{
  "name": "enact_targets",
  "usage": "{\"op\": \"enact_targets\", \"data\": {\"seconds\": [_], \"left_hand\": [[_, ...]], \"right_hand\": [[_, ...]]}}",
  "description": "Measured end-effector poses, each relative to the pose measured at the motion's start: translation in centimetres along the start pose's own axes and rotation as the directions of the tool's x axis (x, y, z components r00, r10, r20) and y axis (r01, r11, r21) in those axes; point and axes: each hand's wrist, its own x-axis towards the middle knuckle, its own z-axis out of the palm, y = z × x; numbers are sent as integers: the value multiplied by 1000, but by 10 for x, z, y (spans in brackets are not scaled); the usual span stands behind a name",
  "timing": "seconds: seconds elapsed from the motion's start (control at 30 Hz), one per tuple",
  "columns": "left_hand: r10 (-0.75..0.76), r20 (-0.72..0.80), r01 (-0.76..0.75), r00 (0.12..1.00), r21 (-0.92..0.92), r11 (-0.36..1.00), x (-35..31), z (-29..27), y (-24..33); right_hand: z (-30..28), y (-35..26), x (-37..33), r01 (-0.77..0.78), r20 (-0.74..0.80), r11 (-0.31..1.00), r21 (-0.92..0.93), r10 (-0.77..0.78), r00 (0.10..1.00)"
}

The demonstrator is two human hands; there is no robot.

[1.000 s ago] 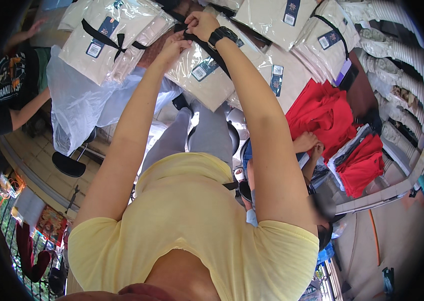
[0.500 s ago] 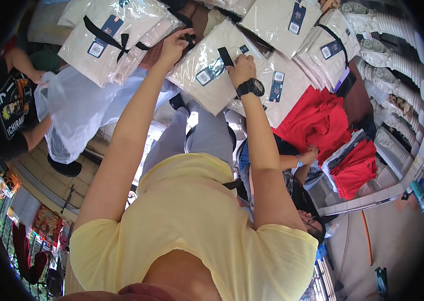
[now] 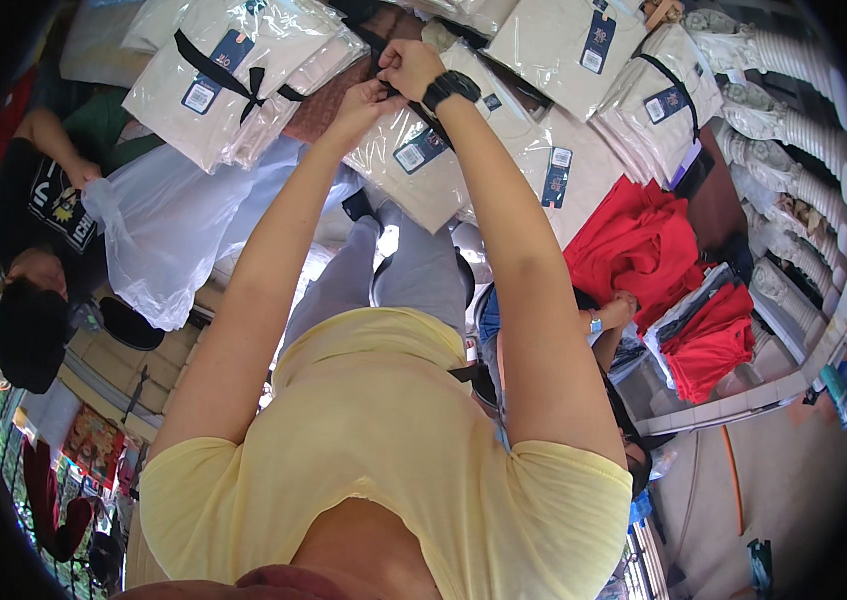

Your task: The person sorts and stacks packages of beige and red garments on a table, handling one package at a time and organizing them into different piles alongside other people.

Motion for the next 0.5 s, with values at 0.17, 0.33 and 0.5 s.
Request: {"op": "enact_targets", "data": {"seconds": [0.17,0.33,0.5], "left_hand": [[-112,-218,137,969,101,985,16,-7,-13],[35,-159,-22,987,83,996,26,3,-6],[44,-87,-46,995,-18,999,33,2,3]], "right_hand": [[4,4,26,41,128,997,62,-48,991],[-8,28,27,-88,-51,942,-325,76,996],[-6,37,26,-394,141,917,67,383,913]]}}
